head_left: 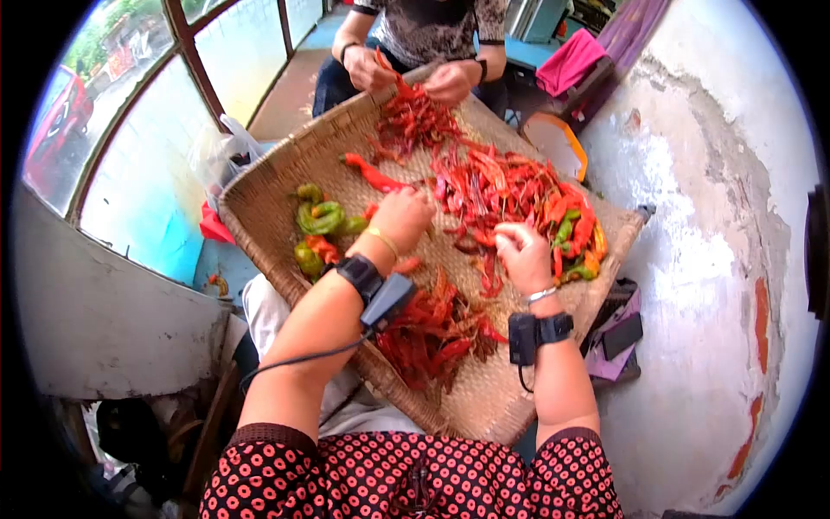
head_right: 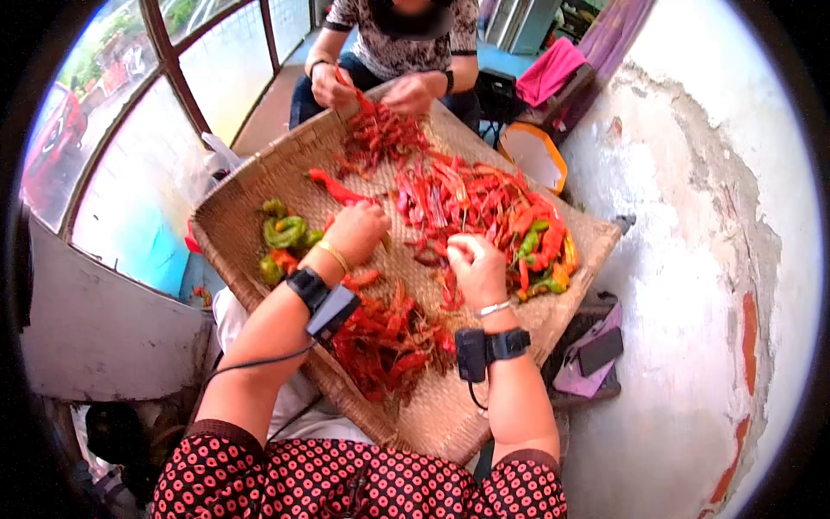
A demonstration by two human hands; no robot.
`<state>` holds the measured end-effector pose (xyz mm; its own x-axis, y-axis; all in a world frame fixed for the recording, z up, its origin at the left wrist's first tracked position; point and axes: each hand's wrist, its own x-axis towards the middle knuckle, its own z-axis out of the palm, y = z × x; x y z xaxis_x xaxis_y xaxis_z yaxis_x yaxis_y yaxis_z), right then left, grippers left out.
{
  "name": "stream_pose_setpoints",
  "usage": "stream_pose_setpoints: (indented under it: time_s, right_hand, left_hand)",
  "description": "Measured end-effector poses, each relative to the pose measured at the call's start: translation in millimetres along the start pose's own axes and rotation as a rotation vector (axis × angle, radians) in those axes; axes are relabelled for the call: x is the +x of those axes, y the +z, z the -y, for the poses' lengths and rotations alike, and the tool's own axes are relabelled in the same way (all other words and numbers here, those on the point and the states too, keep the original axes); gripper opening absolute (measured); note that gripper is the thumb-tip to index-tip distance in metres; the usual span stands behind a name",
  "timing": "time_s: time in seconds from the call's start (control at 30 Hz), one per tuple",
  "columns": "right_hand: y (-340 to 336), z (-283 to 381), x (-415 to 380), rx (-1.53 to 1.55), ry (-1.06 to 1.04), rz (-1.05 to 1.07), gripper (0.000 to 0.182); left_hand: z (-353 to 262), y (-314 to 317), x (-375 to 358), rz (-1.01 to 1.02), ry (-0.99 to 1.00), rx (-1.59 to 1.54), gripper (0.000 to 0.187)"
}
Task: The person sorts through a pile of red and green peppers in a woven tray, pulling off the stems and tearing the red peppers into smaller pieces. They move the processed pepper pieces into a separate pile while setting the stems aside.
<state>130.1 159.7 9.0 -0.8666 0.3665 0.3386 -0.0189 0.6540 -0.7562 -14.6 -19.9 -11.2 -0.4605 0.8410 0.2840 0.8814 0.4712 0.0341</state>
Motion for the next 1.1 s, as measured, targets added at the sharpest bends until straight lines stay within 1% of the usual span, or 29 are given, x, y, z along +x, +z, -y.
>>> stream_pose_setpoints:
  time_s: [0.1, 0.17, 0.23, 0.27, 0.3, 0.33, 0.37, 0.43, 0.47, 0.5, 0.57, 0.6, 0.63, 0.67, 0.7, 0.77, 0.83, 0.87, 0.9, 0.97, 1.0, 1.03, 1.1]
  right_hand:
    - [6.2, 21.0, -5.4, -0.043, -0.056, 0.099, 0.016]
    - [8.9, 25.5, -6.6, -0.100, -0.053, 0.148, 0.017]
    - [11.4, 22.6, -6.2, -0.108, -0.034, 0.175, 0.015]
    - [12.8, 18.6, -5.5, -0.111, -0.105, 0.141, 0.015]
    - [14.6, 15.3, -7.4, -0.112, -0.171, 0.110, 0.015]
    - [14.3, 19.0, -7.2, -0.065, -0.056, 0.145, 0.015]
    - [12.9, 22.7, -7.0, -0.057, -0.038, 0.155, 0.015]
    - [13.3, 20.9, -6.7, -0.036, -0.005, 0.173, 0.015]
    - [14.2, 18.9, -6.9, -0.015, 0.000, 0.177, 0.015]
    - [15.5, 19.5, -6.9, 0.001, 0.028, 0.185, 0.015]
    - [18.0, 17.4, -6.3, -0.050, -0.060, 0.165, 0.012]
    - [17.4, 20.2, -6.3, -0.024, -0.012, 0.198, 0.012]
    - [18.3, 18.0, -6.0, -0.017, -0.024, 0.202, 0.012]
    - [18.3, 16.9, -5.7, -0.021, -0.020, 0.206, 0.012]
    - [17.7, 16.8, -5.4, -0.027, -0.015, 0.208, 0.012]
    - [16.4, 17.5, -5.8, -0.010, 0.005, 0.224, 0.012]
    - [16.2, 16.9, -5.0, 0.003, 0.013, 0.235, 0.012]
    - [16.6, 15.6, -5.1, -0.001, 0.016, 0.238, 0.012]
    - [16.7, 14.9, -5.5, 0.006, 0.013, 0.242, 0.012]
    - [17.0, 13.9, -6.1, -0.084, -0.029, 0.240, 0.013]
    - [16.5, 14.3, -6.1, -0.095, -0.028, 0.245, 0.014]
    - [16.2, 16.0, -6.2, -0.090, -0.032, 0.244, 0.014]
    - [14.1, 19.7, -6.7, -0.070, -0.014, 0.235, 0.014]
  left_hand:
    - [-5.5, -19.8, -0.5, -0.104, 0.018, -0.055, 0.007]
    - [-7.1, -31.7, 1.7, -0.140, 0.017, -0.026, 0.009]
    - [-8.9, -42.5, 0.5, -0.248, -0.078, -0.126, 0.013]
    - [-7.3, -47.7, -0.9, -0.388, -0.068, -0.170, 0.007]
    - [-4.2, -50.7, -0.9, -0.403, -0.118, -0.185, 0.012]
    - [-1.0, -54.9, -2.2, -0.480, -0.137, -0.269, 0.013]
    - [3.8, -58.5, -2.3, -0.563, -0.156, -0.347, 0.015]
    - [16.2, -58.4, -2.2, -0.650, -0.220, -0.494, 0.018]
    - [22.2, -59.0, -1.6, -0.681, -0.309, -0.567, 0.018]
    - [28.4, -58.8, -2.4, -0.718, -0.429, -0.704, 0.019]
    - [47.0, -56.7, -3.8, -0.831, -0.584, -0.793, 0.015]
    - [62.3, -51.6, -4.6, -0.911, -0.621, -0.904, 0.015]
    - [74.3, -51.7, -7.1, -0.991, -0.658, -1.015, 0.015]
    - [83.9, -50.9, -10.5, -1.051, -0.734, -1.200, 0.016]
    - [87.9, -59.4, -16.1, -1.057, -0.851, -1.375, 0.018]
    - [100.4, -52.5, -21.5, -1.128, -0.932, -1.397, 0.019]
    - [108.7, -37.9, -20.7, -1.065, -0.983, -1.295, 0.018]
    - [115.0, -26.5, -21.2, -1.034, -0.964, -1.229, 0.018]
    - [115.7, -23.0, -22.3, -1.019, -1.042, -1.195, 0.022]
    - [121.4, -13.7, -22.6, -1.044, -1.116, -1.056, 0.025]
    - [123.2, -13.8, -24.3, -0.979, -1.172, -1.037, 0.030]
    - [123.5, -12.9, -25.2, -0.982, -1.170, -1.030, 0.030]
    - [117.5, -15.9, -22.9, -1.055, -1.220, -0.614, 0.037]
